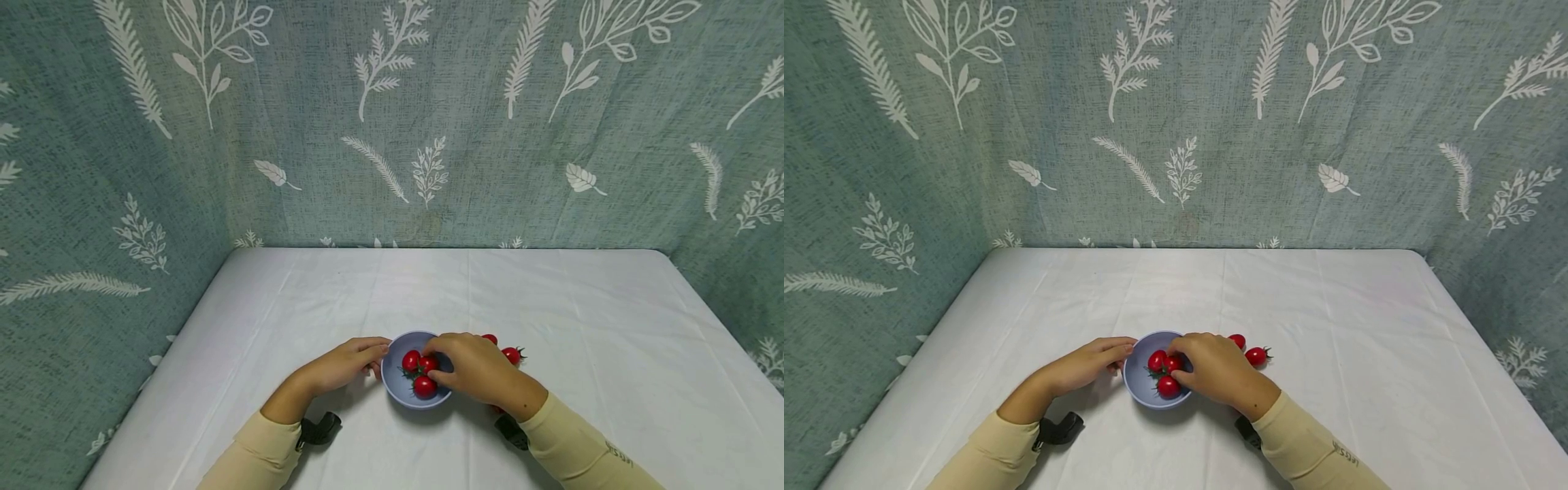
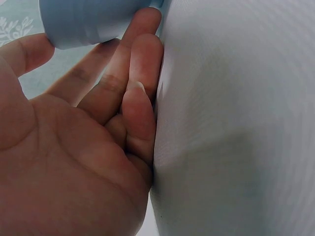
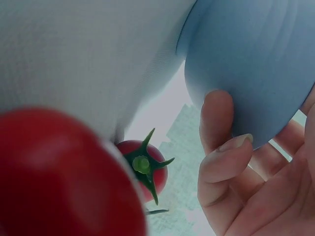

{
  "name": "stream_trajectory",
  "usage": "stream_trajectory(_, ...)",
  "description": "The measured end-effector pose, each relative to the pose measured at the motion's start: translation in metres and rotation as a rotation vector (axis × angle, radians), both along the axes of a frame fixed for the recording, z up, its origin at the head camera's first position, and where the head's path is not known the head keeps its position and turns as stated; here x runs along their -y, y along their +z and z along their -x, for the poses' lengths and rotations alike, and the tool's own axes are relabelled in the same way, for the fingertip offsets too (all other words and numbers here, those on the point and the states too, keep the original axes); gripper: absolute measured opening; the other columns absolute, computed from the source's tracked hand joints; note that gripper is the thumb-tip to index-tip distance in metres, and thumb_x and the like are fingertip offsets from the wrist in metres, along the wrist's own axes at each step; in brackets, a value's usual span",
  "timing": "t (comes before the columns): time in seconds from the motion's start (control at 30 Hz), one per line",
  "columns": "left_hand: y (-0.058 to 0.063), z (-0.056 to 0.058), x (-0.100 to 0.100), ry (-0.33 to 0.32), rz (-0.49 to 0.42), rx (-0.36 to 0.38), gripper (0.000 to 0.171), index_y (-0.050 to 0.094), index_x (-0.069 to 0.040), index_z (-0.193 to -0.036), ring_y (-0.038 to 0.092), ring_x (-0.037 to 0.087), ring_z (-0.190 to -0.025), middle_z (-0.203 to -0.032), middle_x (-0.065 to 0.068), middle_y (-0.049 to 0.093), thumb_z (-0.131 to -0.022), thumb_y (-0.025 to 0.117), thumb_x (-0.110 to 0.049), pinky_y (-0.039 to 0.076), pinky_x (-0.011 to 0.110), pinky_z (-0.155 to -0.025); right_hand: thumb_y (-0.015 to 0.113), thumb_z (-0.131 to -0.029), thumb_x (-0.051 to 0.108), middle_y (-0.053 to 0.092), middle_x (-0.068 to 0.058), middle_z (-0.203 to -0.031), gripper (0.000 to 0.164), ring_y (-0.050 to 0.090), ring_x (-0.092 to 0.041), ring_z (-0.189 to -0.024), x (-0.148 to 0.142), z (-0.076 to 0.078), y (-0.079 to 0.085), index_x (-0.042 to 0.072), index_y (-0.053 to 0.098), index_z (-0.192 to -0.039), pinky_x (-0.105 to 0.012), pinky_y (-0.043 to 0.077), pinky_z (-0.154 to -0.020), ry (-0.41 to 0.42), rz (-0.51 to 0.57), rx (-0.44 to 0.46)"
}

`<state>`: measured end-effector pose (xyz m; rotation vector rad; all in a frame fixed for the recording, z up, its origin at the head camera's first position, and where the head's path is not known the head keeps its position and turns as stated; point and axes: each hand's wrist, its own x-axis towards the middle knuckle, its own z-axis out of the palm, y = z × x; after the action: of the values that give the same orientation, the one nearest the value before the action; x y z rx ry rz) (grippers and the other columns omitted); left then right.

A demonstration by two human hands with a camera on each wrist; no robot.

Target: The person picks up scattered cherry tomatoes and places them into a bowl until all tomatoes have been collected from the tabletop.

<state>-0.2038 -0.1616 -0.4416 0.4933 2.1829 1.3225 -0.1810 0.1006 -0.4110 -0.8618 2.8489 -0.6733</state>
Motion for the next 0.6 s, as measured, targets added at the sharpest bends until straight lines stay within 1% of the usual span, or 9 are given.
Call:
stream_trajectory(0.33, -0.0018, 0.0016, -0.0001, 0.0, 0.003, 0.002, 0.046, 0.052, -0.001, -0.141, 0.058, 0.015, -0.088, -0.089, 0.002, 0.063, -0.107, 0.041, -0.029, 0.042, 0.03, -0.082, 0.08, -0.085, 0.028, 0.073, 0.004, -0.111, 0.029, 0.067, -0.014, -0.105, -0.0006, 0.0005, -0.0006, 0.019, 0.073, -0.112, -0.038, 0.055, -0.094, 0.01, 0.009, 0.003)
stream_trajectory(0.47, -0.0023, 0.0021, 0.0001, 0.003, 0.003, 0.007, 0.046, 0.052, -0.001, -0.142, 0.058, 0.015, -0.087, -0.089, 0.001, 0.062, -0.107, 0.041, -0.03, 0.042, 0.03, -0.081, 0.08, -0.086, 0.028, 0.072, 0.004, -0.112, 0.03, 0.067, -0.014, -0.106, -0.0011, -0.0001, 0.0002, 0.018, 0.073, -0.113, -0.038, 0.055, -0.094, 0.007, 0.009, 0.005)
stream_trajectory(0.6, -0.0016, 0.0019, 0.0009, 0.007, 0.006, 0.013, 0.046, 0.052, -0.001, -0.142, 0.058, 0.013, -0.087, -0.089, 0.0, 0.062, -0.107, 0.041, -0.03, 0.042, 0.029, -0.08, 0.079, -0.087, 0.028, 0.072, 0.004, -0.115, 0.031, 0.067, -0.015, -0.109, -0.0035, -0.0023, 0.0027, 0.017, 0.073, -0.114, -0.039, 0.055, -0.094, 0.016, 0.02, -0.023)
